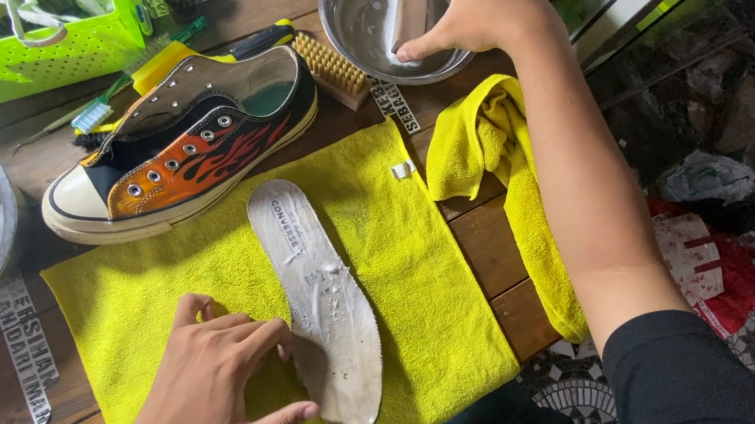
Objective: The person scrubs a white Converse shoe insole with a small brush and soapy water on a yellow towel. They repeatedly dip the brush into a metal bowl of soapy water and scrub the insole surface. A second shoe and a larger yellow brush are visible nearby but not used.
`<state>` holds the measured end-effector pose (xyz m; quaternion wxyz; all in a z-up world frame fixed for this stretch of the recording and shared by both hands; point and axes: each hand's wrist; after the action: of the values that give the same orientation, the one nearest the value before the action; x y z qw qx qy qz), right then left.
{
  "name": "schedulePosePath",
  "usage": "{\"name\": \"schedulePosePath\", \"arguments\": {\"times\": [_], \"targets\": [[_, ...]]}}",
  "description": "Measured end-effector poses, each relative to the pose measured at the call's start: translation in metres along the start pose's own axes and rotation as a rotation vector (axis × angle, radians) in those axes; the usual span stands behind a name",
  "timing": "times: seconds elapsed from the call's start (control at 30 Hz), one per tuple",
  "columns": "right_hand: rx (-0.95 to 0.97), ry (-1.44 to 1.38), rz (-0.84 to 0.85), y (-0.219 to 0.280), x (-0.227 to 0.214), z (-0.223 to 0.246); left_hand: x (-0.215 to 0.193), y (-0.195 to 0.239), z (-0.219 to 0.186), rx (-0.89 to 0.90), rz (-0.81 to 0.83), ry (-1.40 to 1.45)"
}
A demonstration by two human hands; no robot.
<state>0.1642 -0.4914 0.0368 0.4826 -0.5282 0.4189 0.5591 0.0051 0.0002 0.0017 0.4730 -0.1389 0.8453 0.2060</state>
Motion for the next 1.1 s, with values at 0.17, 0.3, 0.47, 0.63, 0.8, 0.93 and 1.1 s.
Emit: {"name": "schedulePosePath", "arguments": {"times": [0.17, 0.3, 0.47, 0.63, 0.8, 0.93, 1.1], "targets": [[-0.016, 0.066, -0.022, 0.000, 0.002, 0.000, 0.001, 0.000, 0.001, 0.020, -0.008, 0.013], [-0.022, 0.104, -0.027, -0.003, 0.006, -0.005, -0.001, 0.000, 0.000, 0.021, -0.004, 0.029], [-0.033, 0.151, -0.076, -0.005, 0.011, -0.006, -0.002, 0.000, 0.000, 0.028, -0.007, 0.039], [-0.017, 0.167, -0.076, -0.007, 0.014, -0.003, -0.002, -0.001, 0.000, 0.027, -0.009, 0.038], [0.002, 0.226, -0.108, -0.007, 0.019, -0.004, -0.001, 0.000, 0.000, 0.025, -0.004, 0.036], [-0.017, 0.254, -0.148, -0.007, 0.017, -0.003, -0.002, 0.000, 0.000, 0.029, -0.005, 0.038], [-0.045, 0.207, -0.154, -0.006, 0.013, 0.001, -0.002, 0.000, -0.001, 0.033, -0.012, 0.045]]}}
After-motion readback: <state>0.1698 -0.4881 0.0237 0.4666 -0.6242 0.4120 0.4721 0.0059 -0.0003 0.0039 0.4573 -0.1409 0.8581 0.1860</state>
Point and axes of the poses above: each hand's wrist, its own y-axis away from the middle knuckle, its own x-axis out of the palm, z = x × y, and after that the axes turned 8 degrees about z, right-handed
